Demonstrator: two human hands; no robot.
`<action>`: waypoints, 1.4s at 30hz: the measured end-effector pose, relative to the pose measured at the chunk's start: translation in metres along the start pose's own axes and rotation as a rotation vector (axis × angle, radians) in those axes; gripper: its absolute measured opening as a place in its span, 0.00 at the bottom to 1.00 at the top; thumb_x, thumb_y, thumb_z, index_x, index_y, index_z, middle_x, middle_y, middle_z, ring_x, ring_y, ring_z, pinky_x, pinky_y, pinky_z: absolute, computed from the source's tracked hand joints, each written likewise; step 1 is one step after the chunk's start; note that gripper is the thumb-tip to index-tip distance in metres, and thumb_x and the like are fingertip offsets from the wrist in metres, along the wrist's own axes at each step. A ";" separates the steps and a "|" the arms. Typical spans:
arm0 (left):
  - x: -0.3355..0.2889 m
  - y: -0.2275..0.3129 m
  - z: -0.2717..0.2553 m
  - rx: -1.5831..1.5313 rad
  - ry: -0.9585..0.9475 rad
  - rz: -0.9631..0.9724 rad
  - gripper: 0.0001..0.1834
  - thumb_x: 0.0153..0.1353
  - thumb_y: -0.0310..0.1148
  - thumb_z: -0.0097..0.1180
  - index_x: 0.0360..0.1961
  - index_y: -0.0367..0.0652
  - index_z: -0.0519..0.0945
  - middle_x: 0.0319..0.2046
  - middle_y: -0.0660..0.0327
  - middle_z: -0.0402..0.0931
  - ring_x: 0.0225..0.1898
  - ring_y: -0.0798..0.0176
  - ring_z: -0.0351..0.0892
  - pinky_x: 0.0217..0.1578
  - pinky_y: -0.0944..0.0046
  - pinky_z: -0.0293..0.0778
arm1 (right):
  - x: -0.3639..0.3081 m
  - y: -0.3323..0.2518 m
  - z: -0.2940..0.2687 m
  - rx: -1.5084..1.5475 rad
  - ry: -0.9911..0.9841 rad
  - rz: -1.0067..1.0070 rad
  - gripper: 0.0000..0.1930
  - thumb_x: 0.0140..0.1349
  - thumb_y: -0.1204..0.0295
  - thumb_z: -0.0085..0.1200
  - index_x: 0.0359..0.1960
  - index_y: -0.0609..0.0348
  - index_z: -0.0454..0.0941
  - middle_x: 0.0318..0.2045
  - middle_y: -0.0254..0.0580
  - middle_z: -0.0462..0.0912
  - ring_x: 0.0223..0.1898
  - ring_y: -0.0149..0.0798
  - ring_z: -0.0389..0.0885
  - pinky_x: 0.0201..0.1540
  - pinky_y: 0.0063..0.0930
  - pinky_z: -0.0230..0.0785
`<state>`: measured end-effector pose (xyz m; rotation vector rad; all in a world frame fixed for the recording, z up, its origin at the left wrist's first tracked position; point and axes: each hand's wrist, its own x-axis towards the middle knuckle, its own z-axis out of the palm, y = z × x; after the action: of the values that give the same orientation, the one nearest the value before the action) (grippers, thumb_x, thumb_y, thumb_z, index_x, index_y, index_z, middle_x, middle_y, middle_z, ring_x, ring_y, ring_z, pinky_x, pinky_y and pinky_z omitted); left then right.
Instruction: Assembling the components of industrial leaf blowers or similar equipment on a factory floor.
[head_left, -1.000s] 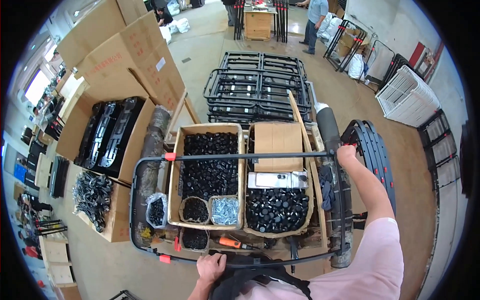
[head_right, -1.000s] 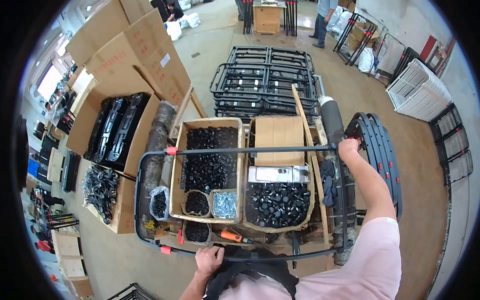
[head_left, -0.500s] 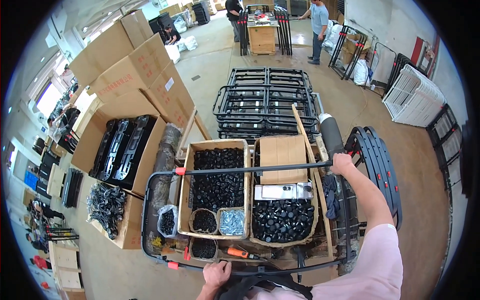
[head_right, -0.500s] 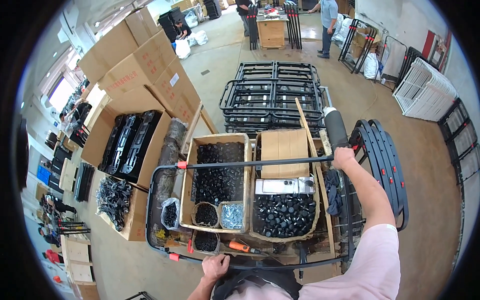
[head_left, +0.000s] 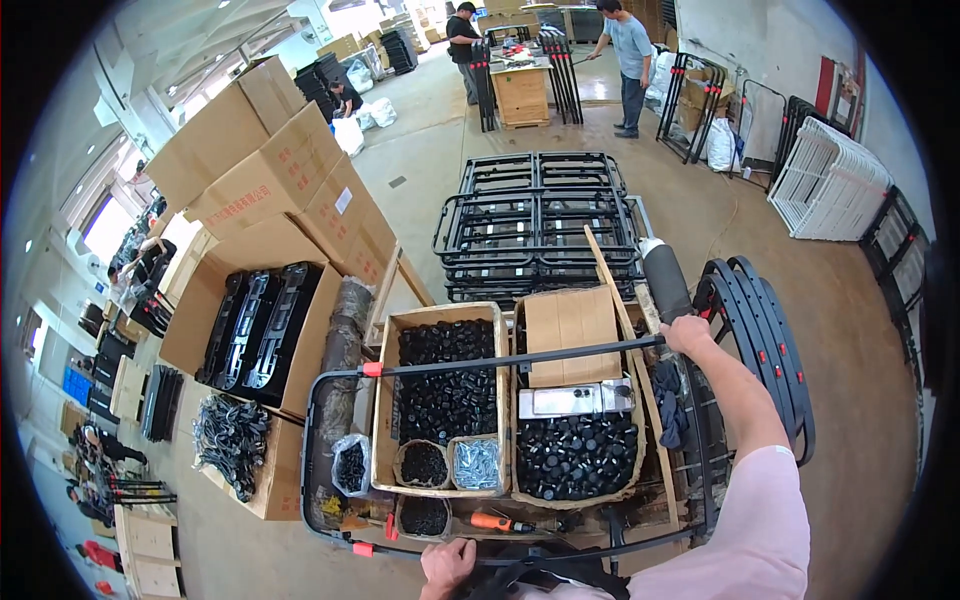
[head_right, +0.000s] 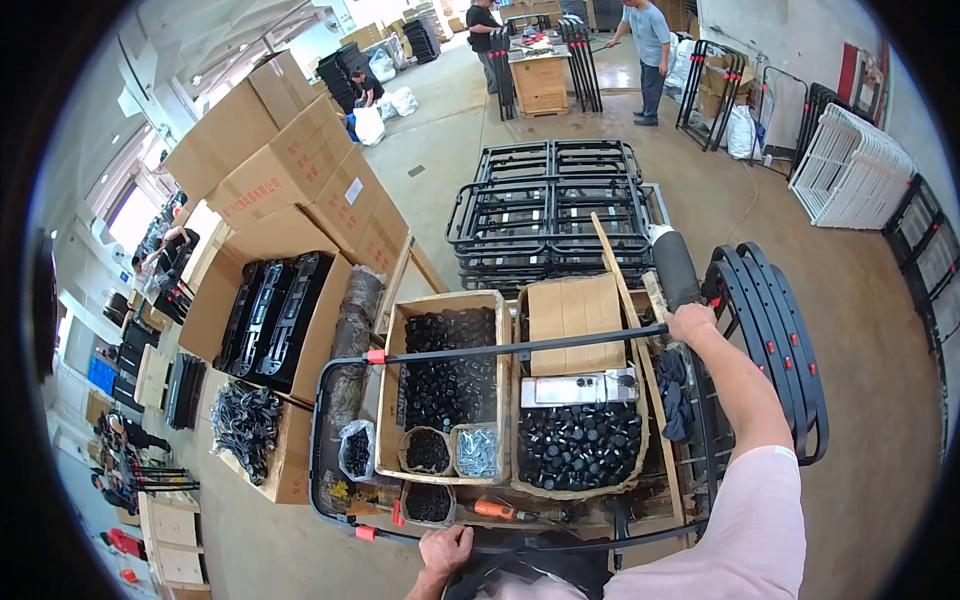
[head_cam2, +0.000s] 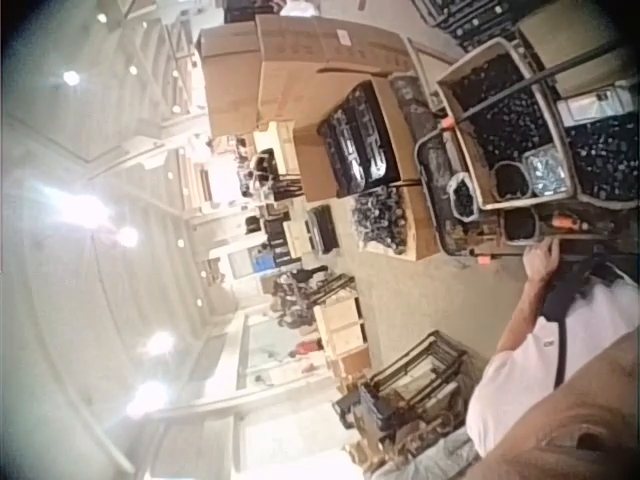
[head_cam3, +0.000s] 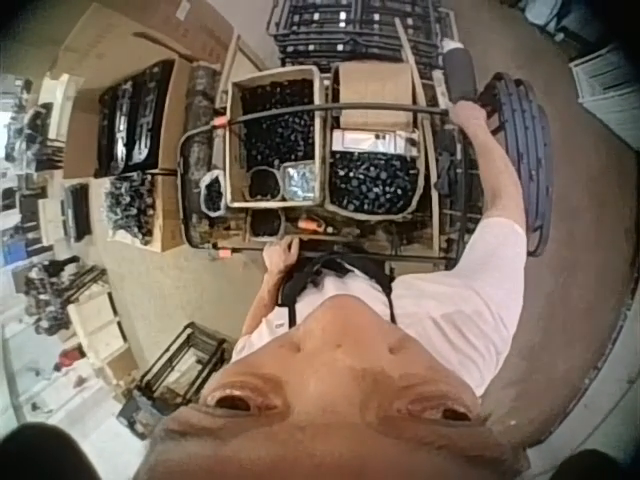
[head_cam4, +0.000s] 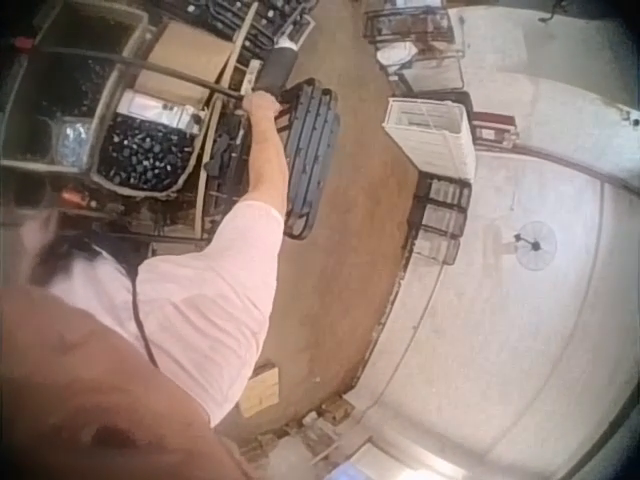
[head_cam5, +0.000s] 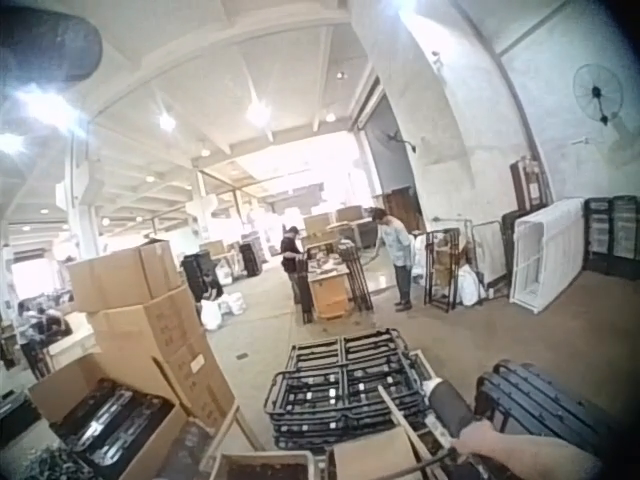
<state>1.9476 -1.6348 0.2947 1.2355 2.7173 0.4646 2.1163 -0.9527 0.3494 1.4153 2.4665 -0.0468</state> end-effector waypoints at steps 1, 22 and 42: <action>0.003 0.002 0.000 0.001 -0.004 0.004 0.19 0.65 0.48 0.62 0.21 0.49 0.84 0.19 0.53 0.82 0.23 0.44 0.83 0.30 0.45 0.76 | -0.005 0.000 -0.009 -0.049 -0.022 0.025 0.28 0.71 0.49 0.48 0.47 0.61 0.91 0.50 0.53 0.90 0.54 0.52 0.89 0.58 0.45 0.79; 0.003 -0.030 -0.029 -0.513 -0.165 0.005 0.19 0.71 0.50 0.56 0.40 0.46 0.87 0.38 0.52 0.87 0.42 0.43 0.85 0.45 0.47 0.80 | -0.002 -0.003 0.030 0.239 0.142 0.147 0.35 0.74 0.44 0.46 0.51 0.73 0.84 0.53 0.72 0.84 0.58 0.67 0.82 0.63 0.57 0.72; 0.082 -0.679 -0.273 -0.538 0.730 -1.272 0.28 0.62 0.53 0.64 0.53 0.44 0.89 0.52 0.48 0.88 0.56 0.45 0.86 0.59 0.50 0.78 | -0.434 -0.263 0.075 0.315 -0.283 0.053 0.30 0.77 0.53 0.57 0.70 0.64 0.75 0.59 0.55 0.85 0.49 0.54 0.85 0.54 0.48 0.76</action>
<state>1.3445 -2.0563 0.3338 -0.9505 2.8016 1.3990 2.1153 -1.4657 0.3636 1.4745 2.2553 -0.6055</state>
